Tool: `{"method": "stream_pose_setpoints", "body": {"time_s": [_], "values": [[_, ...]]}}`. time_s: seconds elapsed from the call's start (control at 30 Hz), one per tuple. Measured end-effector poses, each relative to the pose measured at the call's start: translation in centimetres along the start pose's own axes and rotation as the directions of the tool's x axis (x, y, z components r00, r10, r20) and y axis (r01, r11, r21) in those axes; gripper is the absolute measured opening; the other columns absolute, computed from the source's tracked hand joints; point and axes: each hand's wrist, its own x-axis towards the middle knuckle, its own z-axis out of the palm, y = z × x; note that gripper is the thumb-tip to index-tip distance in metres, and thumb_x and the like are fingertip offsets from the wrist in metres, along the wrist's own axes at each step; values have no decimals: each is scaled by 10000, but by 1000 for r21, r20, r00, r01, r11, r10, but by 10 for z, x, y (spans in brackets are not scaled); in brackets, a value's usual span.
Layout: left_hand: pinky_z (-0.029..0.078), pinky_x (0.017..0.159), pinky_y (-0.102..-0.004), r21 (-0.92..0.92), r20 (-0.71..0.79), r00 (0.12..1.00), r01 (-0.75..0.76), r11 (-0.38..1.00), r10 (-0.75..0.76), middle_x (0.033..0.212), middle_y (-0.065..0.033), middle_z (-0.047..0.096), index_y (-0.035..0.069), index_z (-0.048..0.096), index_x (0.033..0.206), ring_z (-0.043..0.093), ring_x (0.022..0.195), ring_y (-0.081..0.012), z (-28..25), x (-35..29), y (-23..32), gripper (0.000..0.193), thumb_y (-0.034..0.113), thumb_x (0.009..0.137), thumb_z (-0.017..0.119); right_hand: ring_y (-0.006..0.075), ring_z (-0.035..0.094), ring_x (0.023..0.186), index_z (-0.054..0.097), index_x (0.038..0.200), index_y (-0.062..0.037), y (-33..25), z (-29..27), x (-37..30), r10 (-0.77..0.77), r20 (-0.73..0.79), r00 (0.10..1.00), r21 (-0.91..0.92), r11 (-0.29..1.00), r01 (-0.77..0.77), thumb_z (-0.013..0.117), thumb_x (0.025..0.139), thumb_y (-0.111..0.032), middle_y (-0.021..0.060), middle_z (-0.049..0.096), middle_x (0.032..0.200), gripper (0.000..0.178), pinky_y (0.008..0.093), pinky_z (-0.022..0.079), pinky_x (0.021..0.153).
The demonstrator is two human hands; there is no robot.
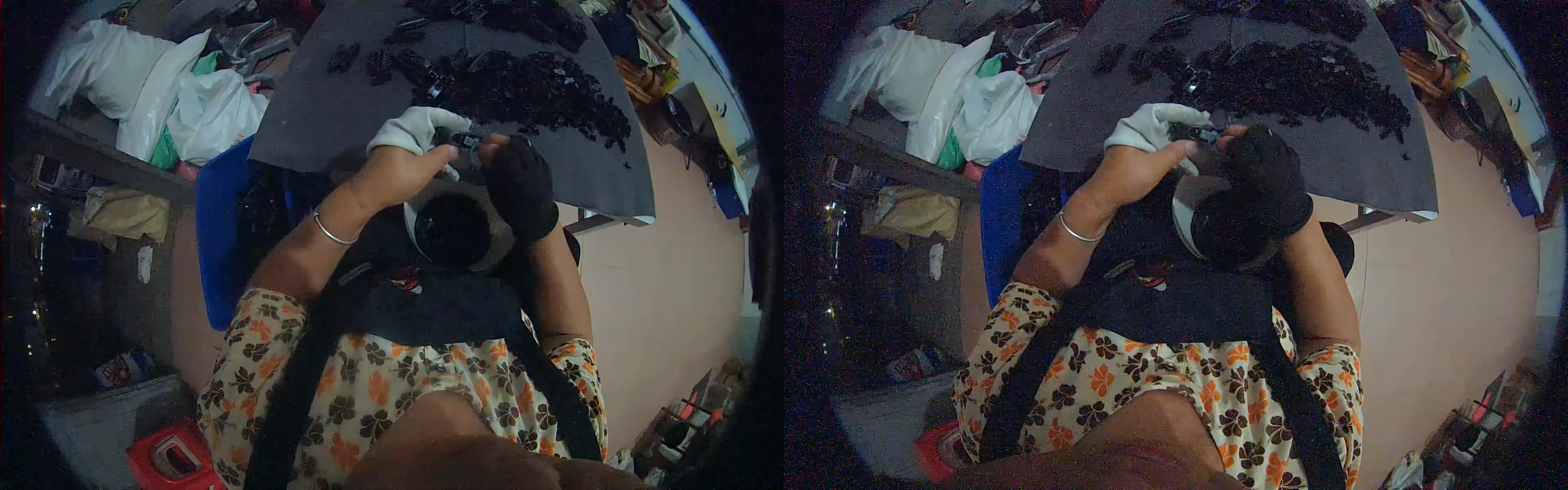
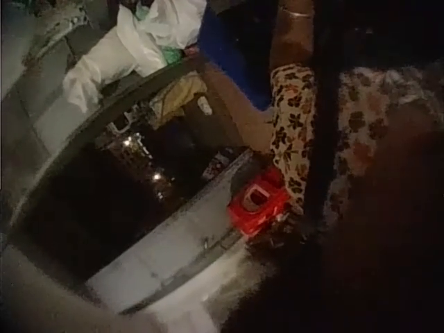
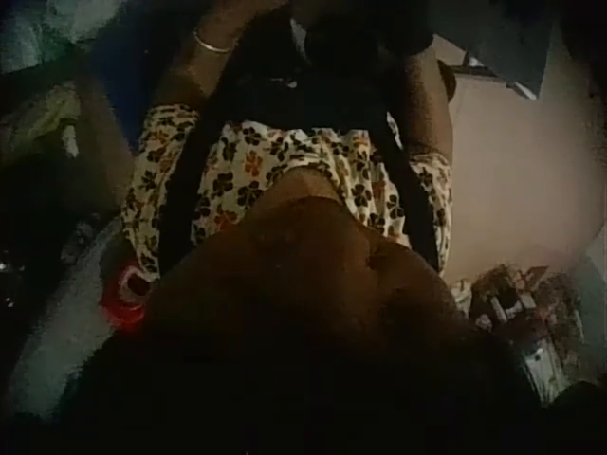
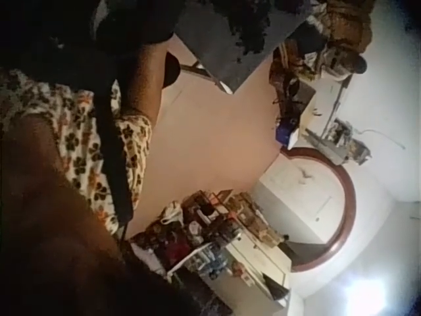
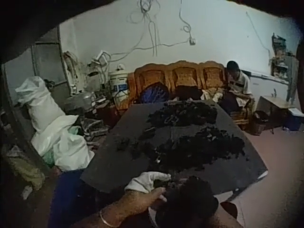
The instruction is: Sorting small black manufacturing parts on a workbench and placing them into a container.
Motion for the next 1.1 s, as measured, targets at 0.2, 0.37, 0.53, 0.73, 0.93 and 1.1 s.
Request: {"method": "stream_pose_setpoints", "body": {"time_s": [0.2, 0.37, 0.53, 0.73, 0.93, 1.1], "values": [[519, 659, -255, -119, 16, 999, 50, 992, -48, 957, -79, 601, -5, 549, 1023, 584, 798, -123, 1, -5, -1, 237, 42, 803, 623, 279, 580, 770, 593, 888, -70, -2, -1, -5, 13, 161, 987, -101, 995, 3, 615, 680, -60, 105, 605, 877, 210, 369, 471, 629], [504, 690, -244, 20, -45, 996, 78, 997, -77, 953, -80, 617, -17, 559, 1009, 581, 818, -113, 2, -8, -6, 229, 27, 796, 630, 269, 560, 824, 593, 921, -83, -11, -8, -6, -91, 186, 978, -49, 994, 101, 628, 669, -82, 115, 582, 926, 255, 373, 457, 668], [505, 685, -248, -11, -89, 995, 48, 999, -48, 919, -84, 623, -19, 568, 983, 592, 804, -115, 4, -18, -4, 193, 28, 804, 621, 247, 573, 841, 581, 957, -41, -23, -3, 0, 211, 40, 977, 101, 972, -214, 655, 733, -98, 108, 585, 929, 242, 362, 469, 708], [506, 664, -246, 87, -65, 998, 15, 996, -9, 911, -86, 624, -28, 574, 973, 600, 748, -107, 9, -21, 0, 178, 24, 806, 607, 94, 555, 866, 571, 980, 4, -15, -1, -4, 566, 567, 598, 387, 458, -801, 643, 804, -79, 63, 619, 928, 208, 252, 456, 734], [496, 594, -229, 136, 66, 994, -94, 986, 85, 826, -87, 585, -10, 572, 983, 576, 697, -100, 8, -17, -3, 175, 14, 810, 565, 131, 568, 794, 591, 901, 8, -5, -12, -5, 434, 521, 735, 326, 695, -641, 676, 769, -122, 82, 615, 829, 204, 276, 460, 712], [492, 710, -327, 529, 176, 983, -140, 837, 53, 928, -115, 619, 21, 613, 989, 607, 780, -217, -15, 21, -22, 337, 222, 735, 705, 228, 600, 828, 611, 890, -13, 19, -25, -11, 446, 557, 701, 55, 822, -566, 669, 762, -189, 135, 613, 863, 225, 325, 465, 719]]}}
